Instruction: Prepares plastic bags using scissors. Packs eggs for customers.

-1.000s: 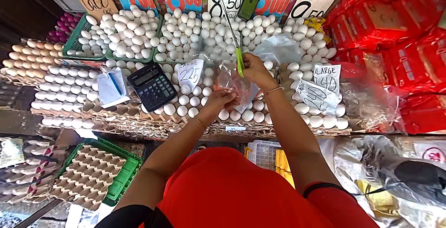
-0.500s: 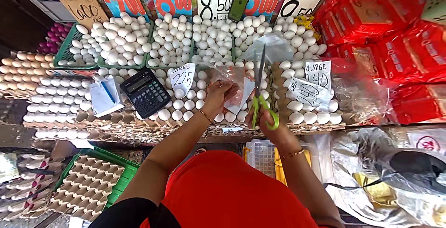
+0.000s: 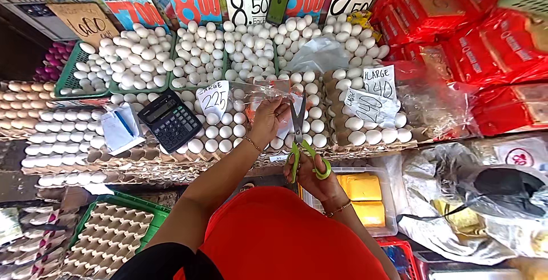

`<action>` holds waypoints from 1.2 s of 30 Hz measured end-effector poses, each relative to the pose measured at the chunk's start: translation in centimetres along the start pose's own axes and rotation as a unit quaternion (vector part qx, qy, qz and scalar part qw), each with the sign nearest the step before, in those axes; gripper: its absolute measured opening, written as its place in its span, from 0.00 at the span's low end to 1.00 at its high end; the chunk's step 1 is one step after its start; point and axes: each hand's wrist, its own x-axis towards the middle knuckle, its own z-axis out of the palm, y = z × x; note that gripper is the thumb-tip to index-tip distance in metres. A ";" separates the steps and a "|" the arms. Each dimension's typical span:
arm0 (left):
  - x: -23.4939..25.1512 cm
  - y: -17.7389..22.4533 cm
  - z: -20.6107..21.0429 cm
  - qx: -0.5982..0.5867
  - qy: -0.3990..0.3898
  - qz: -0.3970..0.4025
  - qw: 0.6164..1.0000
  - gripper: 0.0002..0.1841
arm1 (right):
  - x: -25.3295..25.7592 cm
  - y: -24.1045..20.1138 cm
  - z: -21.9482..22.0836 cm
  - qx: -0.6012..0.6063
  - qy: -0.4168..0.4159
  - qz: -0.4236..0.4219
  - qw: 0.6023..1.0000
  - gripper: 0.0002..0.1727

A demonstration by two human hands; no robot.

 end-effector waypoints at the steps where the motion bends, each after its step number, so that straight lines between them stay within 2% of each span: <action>1: -0.1 -0.1 -0.1 -0.015 -0.003 -0.002 1.000 0.04 | 0.0 0.0 0.0 0.004 0.000 -0.005 1.000 0.40; 5: -0.3 -0.2 -0.7 -0.048 -0.047 -0.012 0.998 0.08 | 0.4 0.3 0.2 0.024 -0.007 -0.018 1.000 0.41; 9: 0.7 0.3 -0.3 -0.008 -0.040 -0.047 0.998 0.13 | 0.7 0.4 0.6 0.034 -0.010 -0.009 0.999 0.40; 12: 1.2 0.2 0.2 0.002 -0.003 -0.057 0.998 0.07 | 1.0 0.7 0.6 0.036 -0.010 -0.018 0.999 0.40; 17: -0.2 -0.7 0.4 0.040 0.009 -0.019 0.999 0.09 | 1.4 0.7 0.8 0.061 0.023 -0.055 0.996 0.43; 21: -2.7 -1.9 0.2 0.140 -0.012 0.000 0.990 0.20 | 1.5 0.8 1.0 0.073 0.061 -0.066 0.993 0.43; 23: -2.9 -2.5 0.3 0.139 0.004 0.010 0.990 0.23 | 1.6 0.8 1.0 0.067 0.074 -0.069 0.993 0.43; 27: -3.5 -3.3 -0.4 0.168 -0.016 0.014 0.986 0.29 | 1.6 1.0 1.0 0.047 0.093 -0.082 0.991 0.43; 31: -3.8 -3.2 0.3 0.163 -0.013 0.021 0.986 0.23 | 1.3 1.5 0.8 0.000 0.069 -0.091 0.993 0.41; 36: -3.7 -2.2 2.0 0.115 0.017 0.049 0.992 0.20 | 0.9 1.7 1.3 -0.094 0.047 -0.092 0.990 0.48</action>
